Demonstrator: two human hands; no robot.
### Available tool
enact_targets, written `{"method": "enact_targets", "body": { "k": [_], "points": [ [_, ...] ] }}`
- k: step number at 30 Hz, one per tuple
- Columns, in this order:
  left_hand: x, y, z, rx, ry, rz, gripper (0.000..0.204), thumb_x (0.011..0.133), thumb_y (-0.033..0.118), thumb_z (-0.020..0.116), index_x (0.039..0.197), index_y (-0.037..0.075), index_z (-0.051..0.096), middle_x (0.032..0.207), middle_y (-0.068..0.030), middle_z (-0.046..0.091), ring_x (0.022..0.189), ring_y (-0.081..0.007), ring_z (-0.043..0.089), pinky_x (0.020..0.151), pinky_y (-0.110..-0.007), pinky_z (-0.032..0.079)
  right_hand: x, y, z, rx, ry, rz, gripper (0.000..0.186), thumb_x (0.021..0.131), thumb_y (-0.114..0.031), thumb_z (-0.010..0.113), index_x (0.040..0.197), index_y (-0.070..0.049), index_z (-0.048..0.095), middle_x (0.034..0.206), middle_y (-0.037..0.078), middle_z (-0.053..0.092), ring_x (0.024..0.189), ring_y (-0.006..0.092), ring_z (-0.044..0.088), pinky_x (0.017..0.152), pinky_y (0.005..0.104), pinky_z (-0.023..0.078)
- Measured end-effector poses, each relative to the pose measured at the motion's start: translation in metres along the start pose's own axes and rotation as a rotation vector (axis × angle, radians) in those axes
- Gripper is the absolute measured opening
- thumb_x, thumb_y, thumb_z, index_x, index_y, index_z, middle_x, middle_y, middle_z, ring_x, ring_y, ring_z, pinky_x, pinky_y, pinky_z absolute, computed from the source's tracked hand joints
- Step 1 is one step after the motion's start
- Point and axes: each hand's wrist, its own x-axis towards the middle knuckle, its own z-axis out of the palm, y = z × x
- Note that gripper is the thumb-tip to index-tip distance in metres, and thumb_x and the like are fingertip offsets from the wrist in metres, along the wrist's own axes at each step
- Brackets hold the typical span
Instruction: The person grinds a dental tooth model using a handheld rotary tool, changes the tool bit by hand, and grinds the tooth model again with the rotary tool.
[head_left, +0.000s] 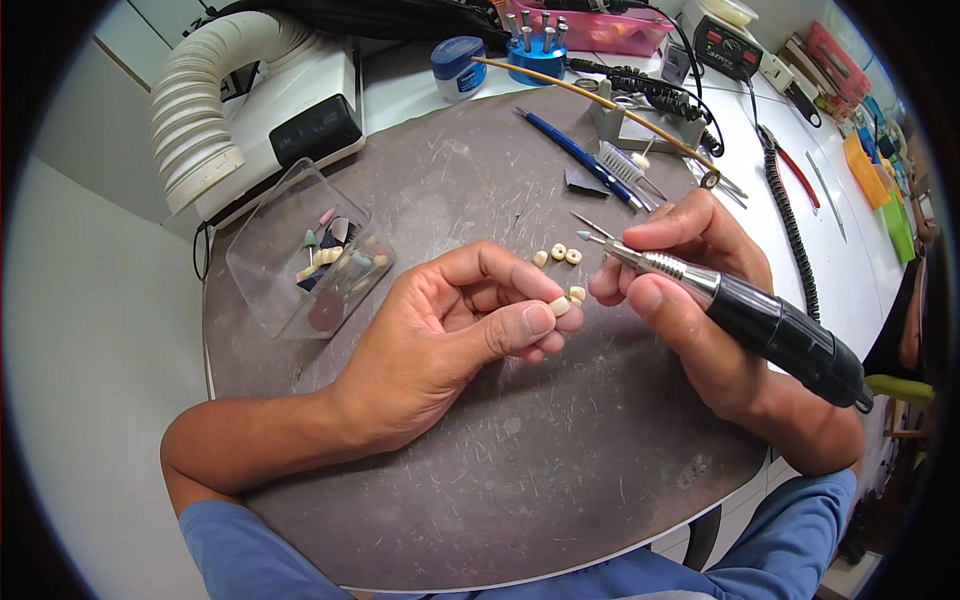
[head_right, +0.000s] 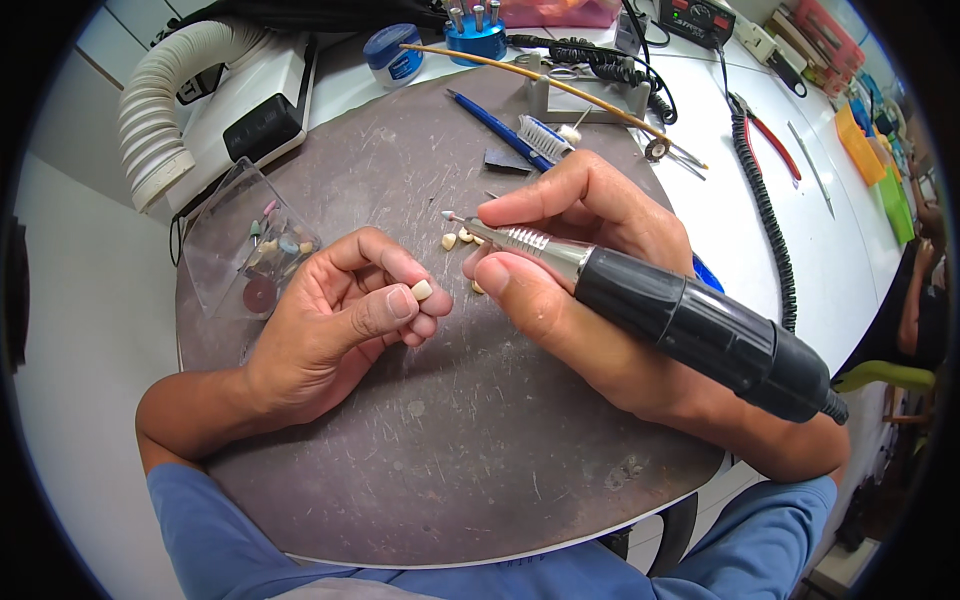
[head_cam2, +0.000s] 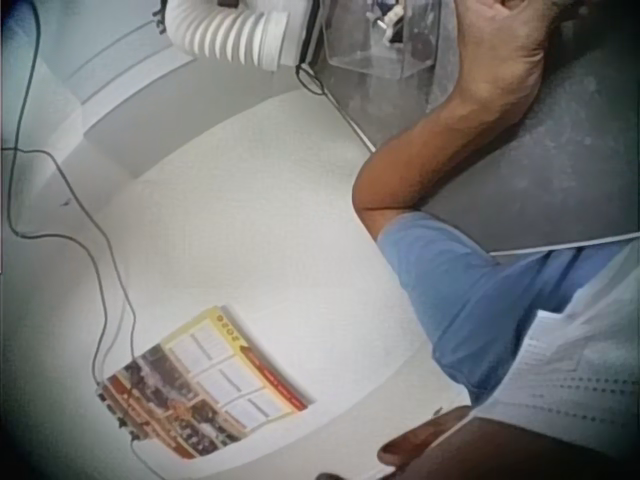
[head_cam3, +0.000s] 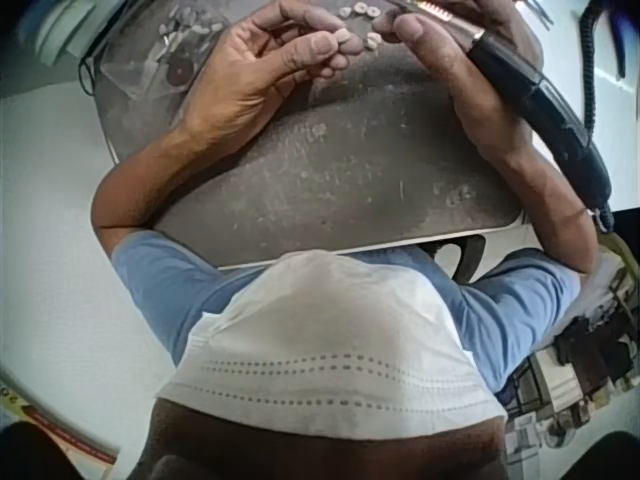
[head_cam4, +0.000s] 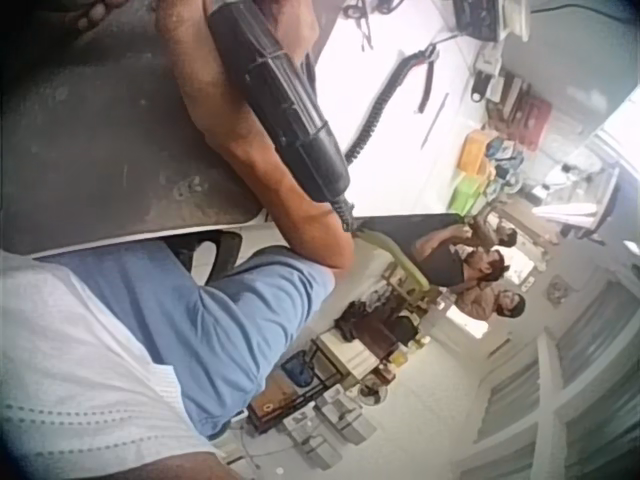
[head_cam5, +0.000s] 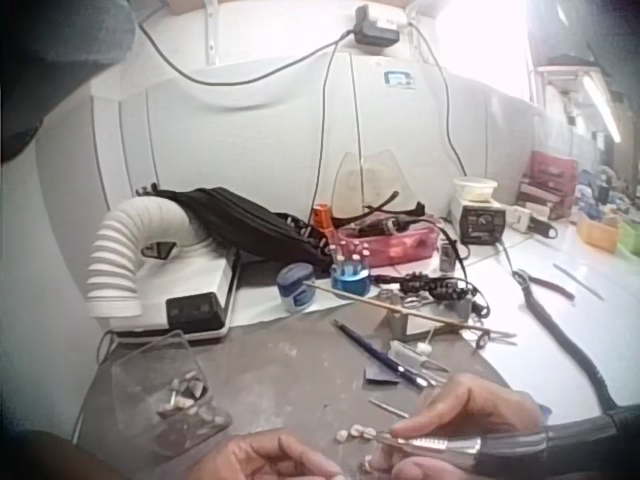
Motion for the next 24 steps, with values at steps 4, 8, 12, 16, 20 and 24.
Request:
{"method": "enact_targets", "body": {
  "k": [4,8,12,16,20,24],
  "points": [
    [0.0009,-0.0017,0.0009,-0.001,-0.001,0.002,0.015,0.090,0.007,0.061,0.104,0.005,0.055,0.098,-0.0104,0.066,0.085,-0.0126,0.063,0.078,-0.024,0.051,-0.0030,-0.0017,0.0003,0.055,-0.011,0.030,0.027,0.087,-0.023,0.061,0.098,-0.002,0.048,0.085,0.010,0.058,0.087,0.0160,0.061,0.079,0.0291,0.049],
    [-0.0002,-0.0010,0.0015,-0.023,0.013,-0.003,0.016,0.089,0.006,0.062,0.103,0.005,0.055,0.098,-0.0108,0.066,0.085,-0.0132,0.063,0.077,-0.024,0.052,-0.0040,-0.0045,-0.0037,-0.033,-0.084,0.002,0.027,0.087,-0.024,0.062,0.096,-0.003,0.048,0.088,0.014,0.061,0.085,0.0145,0.061,0.080,0.0285,0.048],
    [-0.0001,0.0006,0.0030,-0.032,0.019,-0.024,0.015,0.089,0.006,0.062,0.102,0.005,0.055,0.098,-0.0114,0.066,0.084,-0.0136,0.064,0.077,-0.024,0.053,-0.0052,-0.0029,-0.0019,-0.071,-0.099,-0.046,0.026,0.087,-0.024,0.062,0.093,-0.003,0.048,0.091,0.017,0.063,0.081,0.0133,0.061,0.078,0.0291,0.049],
    [0.0003,0.0019,0.0061,-0.014,0.034,-0.020,0.013,0.089,0.006,0.062,0.099,0.005,0.055,0.097,-0.0121,0.066,0.084,-0.0139,0.064,0.077,-0.024,0.053,-0.0059,-0.0013,-0.0012,-0.046,-0.097,-0.056,0.027,0.087,-0.025,0.063,0.093,-0.002,0.048,0.090,0.017,0.063,0.080,0.0132,0.060,0.077,0.0291,0.049],
    [0.0000,0.0008,0.0055,-0.014,0.036,-0.005,0.011,0.089,0.005,0.062,0.097,0.006,0.055,0.097,-0.0123,0.067,0.084,-0.0139,0.064,0.076,-0.025,0.053,-0.0050,-0.0013,0.0000,-0.037,-0.113,-0.077,0.029,0.086,-0.025,0.064,0.094,-0.002,0.049,0.088,0.015,0.062,0.080,0.0133,0.060,0.077,0.0286,0.049],
    [0.0005,0.0001,0.0036,-0.013,0.022,0.000,0.010,0.089,0.005,0.061,0.096,0.006,0.055,0.096,-0.0125,0.067,0.083,-0.0137,0.064,0.075,-0.025,0.052,-0.0057,0.0005,0.0004,-0.034,-0.110,-0.081,0.028,0.086,-0.024,0.065,0.094,-0.001,0.049,0.084,0.013,0.059,0.080,0.0143,0.061,0.079,0.0313,0.050]
  ]
}}
